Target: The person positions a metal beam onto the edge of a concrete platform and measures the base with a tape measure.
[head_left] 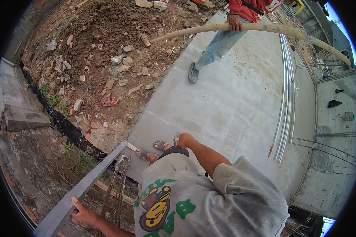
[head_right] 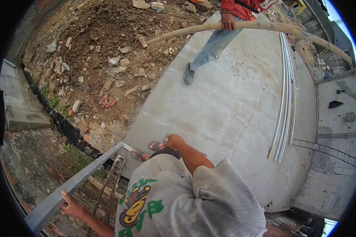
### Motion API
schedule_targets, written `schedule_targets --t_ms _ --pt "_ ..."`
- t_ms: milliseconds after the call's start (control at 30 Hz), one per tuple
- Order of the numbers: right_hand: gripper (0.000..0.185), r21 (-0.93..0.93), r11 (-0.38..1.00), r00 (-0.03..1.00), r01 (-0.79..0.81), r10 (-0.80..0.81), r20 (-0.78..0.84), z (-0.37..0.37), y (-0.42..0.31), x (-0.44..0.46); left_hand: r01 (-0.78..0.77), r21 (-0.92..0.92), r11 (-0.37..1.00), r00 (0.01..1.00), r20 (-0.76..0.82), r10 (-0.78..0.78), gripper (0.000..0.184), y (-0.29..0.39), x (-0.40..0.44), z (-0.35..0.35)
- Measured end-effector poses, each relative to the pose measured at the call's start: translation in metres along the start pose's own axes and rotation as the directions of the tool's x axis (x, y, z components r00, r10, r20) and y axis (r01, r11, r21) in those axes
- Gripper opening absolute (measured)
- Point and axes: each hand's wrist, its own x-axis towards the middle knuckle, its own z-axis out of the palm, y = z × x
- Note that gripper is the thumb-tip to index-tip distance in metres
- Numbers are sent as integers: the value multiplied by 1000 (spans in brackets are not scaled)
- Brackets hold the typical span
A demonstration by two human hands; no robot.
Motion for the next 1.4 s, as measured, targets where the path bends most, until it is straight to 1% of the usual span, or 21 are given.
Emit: schedule_targets --t_ms 67,167,267,367,433,467,500,533,567,600,633,700,833,933,1033,1233,1333,1400 --pt "23 8 1000 1000 3 -3 -4 0 -2 -3 14 22 1000 1000 -7 -14 56 5 -2 0" --pt "29 1 1000 997 -7 6 76 0 -4 0 -16 70 997 1000 -26 18 58 28 -12 1" --pt "24 23 1000 999 2 -3 53 -1 -10 -7 -7 101 995 999 -37 11 59 29 -13 0" --pt "19 17 1000 1000 6 -7 29 3 -10 -2 -92 14 996 996 -6 92 58 17 -8 -1" --pt "19 -43 999 998 10 -7 70 -2 -15 -5 58 59 997 996 63 -62 44 6 -5 -12" --pt "18 -55 998 999 23 -21 38 9 -5 11 12 -11 1000 996 85 -11 41 4 -5 -13" --pt "17 -59 998 998 34 -30 62 5 -10 7 -32 -85 996 994 101 40 39 8 -7 -11" --pt "17 -29 1000 999 10 -9 35 11 -4 16 -90 -62 994 990 106 96 38 19 -9 -10" --pt "16 -61 998 999 29 -27 41 17 2 26 -145 -45 988 981 122 150 38 28 -13 -7" --pt "17 -5 999 999 34 -34 31 24 12 37 -93 -100 991 987 119 105 38 31 -15 -5" --pt "18 4 999 999 34 -34 39 28 15 40 -43 -167 985 990 123 64 38 33 -16 -4" --pt "18 37 999 999 10 -11 31 29 17 40 -49 -172 984 991 111 69 38 41 -19 -2" --pt "19 2 1000 999 23 -23 48 20 15 33 -40 -180 983 989 132 65 38 41 -18 0" --pt "20 6 999 999 32 -32 42 17 9 32 -11 -244 970 988 146 48 37 41 -20 0" --pt "20 2 999 999 38 -39 26 8 -4 26 -56 -198 979 989 122 82 36 40 -20 2" --pt "21 -45 997 997 69 -68 19 5 -15 32 -74 -219 973 986 132 105 36 43 -20 2" --pt "20 -56 995 996 88 -87 26 12 -12 42 2 -246 969 988 151 36 35 52 -22 3" --pt "19 -69 994 996 82 -80 36 16 -11 44 -35 -223 974 988 138 67 35 49 -21 4"
